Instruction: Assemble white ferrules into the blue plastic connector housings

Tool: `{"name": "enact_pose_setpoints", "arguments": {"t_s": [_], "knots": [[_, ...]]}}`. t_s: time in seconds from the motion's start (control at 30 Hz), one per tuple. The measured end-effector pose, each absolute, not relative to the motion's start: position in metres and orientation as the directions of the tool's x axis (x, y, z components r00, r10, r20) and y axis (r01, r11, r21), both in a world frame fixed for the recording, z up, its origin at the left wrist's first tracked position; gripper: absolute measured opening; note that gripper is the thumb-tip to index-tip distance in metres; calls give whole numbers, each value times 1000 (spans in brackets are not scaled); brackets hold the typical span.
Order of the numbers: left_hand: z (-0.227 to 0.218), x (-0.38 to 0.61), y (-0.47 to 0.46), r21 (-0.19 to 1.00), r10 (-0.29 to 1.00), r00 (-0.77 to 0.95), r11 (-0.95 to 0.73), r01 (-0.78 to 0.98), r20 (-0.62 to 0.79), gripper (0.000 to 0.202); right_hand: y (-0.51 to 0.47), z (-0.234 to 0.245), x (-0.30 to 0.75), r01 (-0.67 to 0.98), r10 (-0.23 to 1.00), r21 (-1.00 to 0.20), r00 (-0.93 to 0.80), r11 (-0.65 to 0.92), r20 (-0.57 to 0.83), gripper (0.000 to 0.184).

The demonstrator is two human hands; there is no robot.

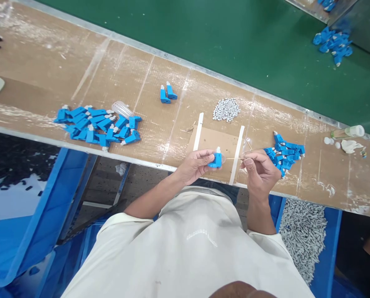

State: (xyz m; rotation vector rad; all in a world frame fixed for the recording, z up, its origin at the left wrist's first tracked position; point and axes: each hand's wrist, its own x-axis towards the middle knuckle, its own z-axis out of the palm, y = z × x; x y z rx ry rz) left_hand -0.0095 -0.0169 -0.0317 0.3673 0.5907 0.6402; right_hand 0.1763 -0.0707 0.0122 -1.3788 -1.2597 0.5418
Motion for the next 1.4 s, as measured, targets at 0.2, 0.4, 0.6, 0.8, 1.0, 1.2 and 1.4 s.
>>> {"name": "enact_pose_setpoints", "arguments": {"t_s": [0.2, 0.4, 0.6, 0.8, 1.0, 1.2, 1.4], "knots": [[-32, -9, -20, 469, 628, 664, 766, -439, -404, 43, -75, 21, 168, 555, 843, -767, 199, 323, 500, 14], [-31, -9, -20, 456, 619, 659, 777, -434, -427, 45, -73, 21, 166, 572, 825, -724, 137, 385, 548, 10], [-29, -10, -19, 464, 616, 654, 779, -422, -440, 46, -73, 16, 167, 591, 842, -711, 98, 380, 531, 10], [-31, -9, -19, 486, 627, 642, 769, -416, -441, 45, -71, 17, 168, 705, 808, -575, 6, 414, 589, 11], [-31, -9, -19, 496, 637, 636, 760, -420, -436, 42, -69, 22, 167, 697, 796, -534, -87, 478, 599, 17], [-33, -9, -20, 475, 620, 645, 775, -416, -447, 43, -75, 21, 167, 710, 792, -551, -16, 440, 611, 14], [-34, -11, -20, 502, 633, 652, 759, -415, -418, 42, -77, 24, 163, 679, 745, -581, 74, 449, 663, 14]]}}
